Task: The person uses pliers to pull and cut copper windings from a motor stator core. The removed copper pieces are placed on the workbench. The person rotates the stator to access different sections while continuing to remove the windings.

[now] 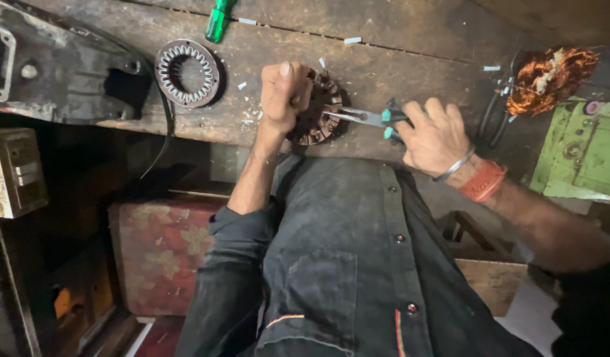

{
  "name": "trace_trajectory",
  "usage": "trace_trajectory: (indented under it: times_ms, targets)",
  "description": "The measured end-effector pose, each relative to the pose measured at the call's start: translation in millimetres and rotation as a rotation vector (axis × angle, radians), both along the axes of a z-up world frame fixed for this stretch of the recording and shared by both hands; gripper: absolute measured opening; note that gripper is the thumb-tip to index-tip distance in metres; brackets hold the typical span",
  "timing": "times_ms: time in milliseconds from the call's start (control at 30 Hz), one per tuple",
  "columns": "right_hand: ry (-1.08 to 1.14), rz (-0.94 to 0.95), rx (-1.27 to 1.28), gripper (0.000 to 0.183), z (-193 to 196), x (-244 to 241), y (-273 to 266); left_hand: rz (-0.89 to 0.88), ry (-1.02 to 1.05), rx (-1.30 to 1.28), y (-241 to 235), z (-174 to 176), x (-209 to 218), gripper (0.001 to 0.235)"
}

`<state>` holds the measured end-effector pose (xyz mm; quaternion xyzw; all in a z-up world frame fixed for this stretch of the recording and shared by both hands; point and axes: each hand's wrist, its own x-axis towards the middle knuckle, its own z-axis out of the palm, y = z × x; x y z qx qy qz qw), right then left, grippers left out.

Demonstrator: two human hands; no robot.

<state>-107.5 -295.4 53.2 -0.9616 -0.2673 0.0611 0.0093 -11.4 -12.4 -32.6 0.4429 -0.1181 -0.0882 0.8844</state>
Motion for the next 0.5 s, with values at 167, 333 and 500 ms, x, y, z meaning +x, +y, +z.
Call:
trace_trajectory:
  times_ms: [167, 333, 500]
  targets:
    - [-0.007, -0.013, 0.062, 0.026, -9.0, -3.0, -1.4, 0.129, 0.009, 0.047, 0.3, 5.6, 2.0, 0.057]
    - [-0.204, -0.076, 0.134, 0.03, -1.7, -17.0, -4.7, 0.061, 0.05, 0.021, 2.0, 6.5, -3.6, 0.059]
    - [-0.105, -0.13, 0.052, 0.035, 4.8, -18.5, -11.1, 0.026, 0.072, 0.049, 2.6, -1.4, -0.1, 0.06]
